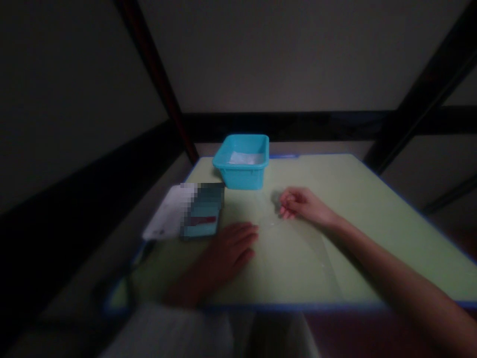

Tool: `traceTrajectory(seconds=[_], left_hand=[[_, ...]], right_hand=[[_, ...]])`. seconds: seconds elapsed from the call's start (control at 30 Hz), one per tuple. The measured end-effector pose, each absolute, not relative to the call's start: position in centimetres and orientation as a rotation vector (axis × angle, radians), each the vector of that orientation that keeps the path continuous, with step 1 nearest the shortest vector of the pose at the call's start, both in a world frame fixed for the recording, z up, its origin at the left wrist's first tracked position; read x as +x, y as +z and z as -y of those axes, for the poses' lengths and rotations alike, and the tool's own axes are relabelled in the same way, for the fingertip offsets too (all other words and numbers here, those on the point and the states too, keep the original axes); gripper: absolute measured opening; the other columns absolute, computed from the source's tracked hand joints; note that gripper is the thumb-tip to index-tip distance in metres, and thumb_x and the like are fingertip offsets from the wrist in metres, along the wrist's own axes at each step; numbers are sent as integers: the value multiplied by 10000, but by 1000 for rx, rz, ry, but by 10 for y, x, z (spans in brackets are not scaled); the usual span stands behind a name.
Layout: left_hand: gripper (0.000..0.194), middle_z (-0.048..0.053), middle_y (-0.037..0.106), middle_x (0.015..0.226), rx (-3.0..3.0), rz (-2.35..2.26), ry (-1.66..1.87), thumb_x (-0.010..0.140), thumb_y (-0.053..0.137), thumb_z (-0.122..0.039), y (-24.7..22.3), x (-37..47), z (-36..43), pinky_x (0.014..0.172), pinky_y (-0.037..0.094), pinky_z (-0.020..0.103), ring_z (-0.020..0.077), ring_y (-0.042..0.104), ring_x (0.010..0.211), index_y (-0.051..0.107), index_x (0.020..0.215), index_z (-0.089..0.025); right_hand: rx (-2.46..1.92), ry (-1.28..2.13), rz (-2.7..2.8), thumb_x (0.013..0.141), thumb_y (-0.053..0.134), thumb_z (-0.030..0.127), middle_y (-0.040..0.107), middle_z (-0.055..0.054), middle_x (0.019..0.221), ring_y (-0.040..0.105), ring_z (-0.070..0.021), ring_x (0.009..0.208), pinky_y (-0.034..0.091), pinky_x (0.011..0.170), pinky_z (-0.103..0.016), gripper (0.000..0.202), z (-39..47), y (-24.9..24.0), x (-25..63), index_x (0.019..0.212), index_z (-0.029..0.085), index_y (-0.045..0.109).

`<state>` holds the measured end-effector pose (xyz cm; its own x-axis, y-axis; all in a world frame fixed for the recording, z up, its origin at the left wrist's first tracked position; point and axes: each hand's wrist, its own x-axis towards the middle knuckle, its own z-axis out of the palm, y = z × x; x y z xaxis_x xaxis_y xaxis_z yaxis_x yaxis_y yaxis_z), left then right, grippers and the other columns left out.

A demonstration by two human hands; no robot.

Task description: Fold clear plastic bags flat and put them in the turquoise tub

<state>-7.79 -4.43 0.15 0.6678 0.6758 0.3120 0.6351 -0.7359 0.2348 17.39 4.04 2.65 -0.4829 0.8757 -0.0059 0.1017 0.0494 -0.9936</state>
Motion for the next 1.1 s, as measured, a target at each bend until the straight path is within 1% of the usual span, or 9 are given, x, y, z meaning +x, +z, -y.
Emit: traceTrajectory(seconds=[0.1, 0.27, 0.63, 0.73, 1.0, 1.1], left_hand=[[345, 82, 521, 1337, 2766, -1110, 592, 929, 437, -238, 1, -79, 44, 1072, 362, 430, 209, 442, 1260, 507, 1262, -178], [300, 71, 551, 1302, 2767, -1082, 573, 929, 437, -238, 2, -78, 45, 1067, 369, 422, 205, 461, 1240, 550, 1201, -182], [295, 85, 549, 1300, 2772, -1075, 590, 913, 464, -205, 1, -78, 45, 1063, 376, 421, 214, 469, 1231, 562, 1188, -166], [299, 91, 549, 1300, 2773, -1093, 610, 913, 470, -206, 0, -78, 45, 1058, 382, 419, 216, 470, 1229, 557, 1195, -158], [297, 83, 560, 1289, 2763, -1087, 623, 919, 452, -223, 0, -79, 45, 1049, 394, 429, 215, 488, 1212, 561, 1191, -171], [299, 71, 560, 1290, 2745, -1087, 620, 918, 452, -225, 0, -79, 45, 1047, 398, 418, 209, 491, 1211, 563, 1194, -193]], right_hand=[[-990, 1495, 1671, 737, 619, 268, 663, -10, 648, 632, -109, 561, 475, 504, -213, 138, -41, 26, 174, 784, 170, 533], [-992, 1501, 1675, 739, 619, 248, 665, -10, 641, 630, -113, 557, 484, 510, -225, 120, -41, 24, 174, 780, 170, 539], [-992, 1503, 1667, 729, 641, 266, 658, -12, 627, 616, -112, 540, 480, 516, -232, 148, -40, 25, 173, 762, 162, 541], [-990, 1451, 1640, 737, 640, 276, 667, -18, 641, 626, -120, 558, 486, 533, -241, 155, -41, 26, 175, 779, 161, 544], [-1010, 1371, 1590, 742, 653, 297, 664, -16, 626, 618, -118, 542, 488, 533, -249, 167, -45, 27, 178, 751, 170, 545], [-1015, 1376, 1581, 741, 657, 301, 668, -18, 631, 624, -121, 556, 495, 546, -255, 171, -45, 25, 178, 745, 174, 542]])
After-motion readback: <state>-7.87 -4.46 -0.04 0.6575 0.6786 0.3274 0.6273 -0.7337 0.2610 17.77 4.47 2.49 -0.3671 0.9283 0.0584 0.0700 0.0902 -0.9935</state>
